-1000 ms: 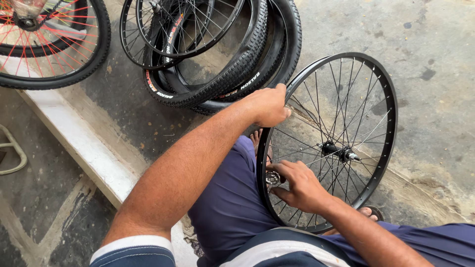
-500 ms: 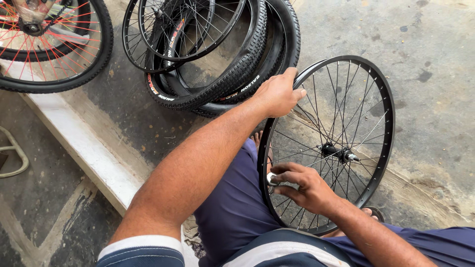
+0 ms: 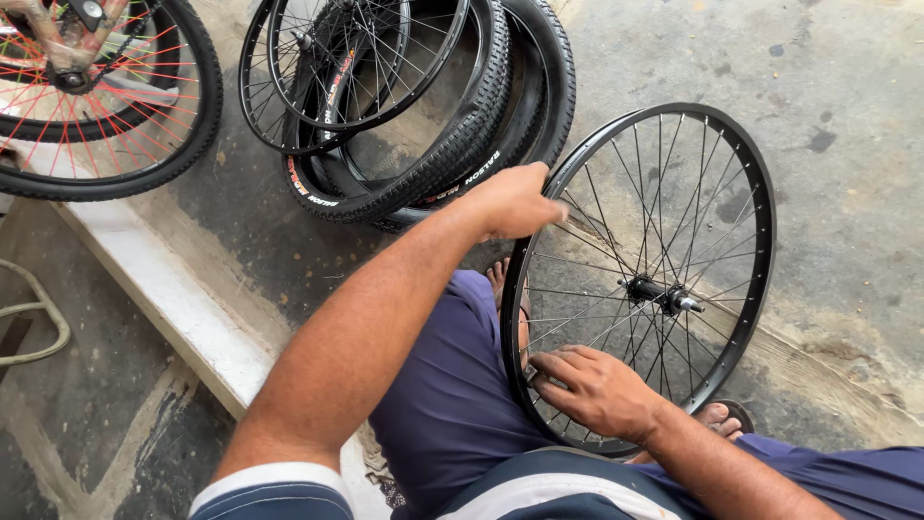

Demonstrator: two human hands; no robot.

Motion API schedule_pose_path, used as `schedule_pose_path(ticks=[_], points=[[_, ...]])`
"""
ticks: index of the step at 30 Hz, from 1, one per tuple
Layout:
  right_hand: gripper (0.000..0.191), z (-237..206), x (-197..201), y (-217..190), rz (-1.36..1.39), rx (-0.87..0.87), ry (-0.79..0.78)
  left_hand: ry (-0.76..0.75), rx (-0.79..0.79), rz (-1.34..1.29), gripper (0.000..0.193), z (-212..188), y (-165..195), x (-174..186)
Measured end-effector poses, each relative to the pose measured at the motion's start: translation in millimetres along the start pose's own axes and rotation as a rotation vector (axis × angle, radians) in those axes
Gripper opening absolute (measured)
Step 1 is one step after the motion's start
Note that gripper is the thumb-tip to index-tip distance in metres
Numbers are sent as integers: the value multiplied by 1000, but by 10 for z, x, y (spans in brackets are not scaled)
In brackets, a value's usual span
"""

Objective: The person sits on the ground and uses a spoke wrench to tighten the nipples on a bicycle wheel rim. They rotate the wheel to access different spokes and continue adjusting the tension.

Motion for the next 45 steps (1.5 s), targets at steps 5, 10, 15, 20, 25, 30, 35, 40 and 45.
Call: schedule_pose_path(ticks=[5, 10, 15, 20, 25, 30, 35, 40, 45], points=[[23, -38, -33, 25, -112, 36, 38, -5, -22, 65, 54, -36, 84, 74], [26, -48, 9, -17, -145, 64, 93, -67, 72, 78, 74, -84, 87, 75], [26, -98, 63, -2, -113, 55, 124, -64, -68, 181, 58, -27, 127, 74], [25, -136, 16, 99, -79, 23, 98, -102, 7, 171, 57, -115, 22, 95], [26, -140, -30, 117, -83, 58, 38, -140, 104, 63, 56, -218, 18, 100], [24, -75, 214, 113, 88, -121, 218, -127, 42, 135, 57, -210, 42, 102], [27, 62, 319, 261, 157, -470, 258, -111, -17, 126, 55, -178, 30, 33], [23, 297, 187, 349, 443, -482, 116, -88, -38, 134, 55, -170, 54, 31], [22, 303, -50, 588, 646, -796, -113, -124, 9, 108, 57, -182, 14, 29]])
Point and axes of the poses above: each hand's wrist, its own z-axis towards the middle knuckle, its own x-axis out of the back of the hand, y = z × x, the point moved 7 cm from there along z, towards the middle knuckle, and after that the axes turned 13 degrees about -x, right-handed, at the moved point
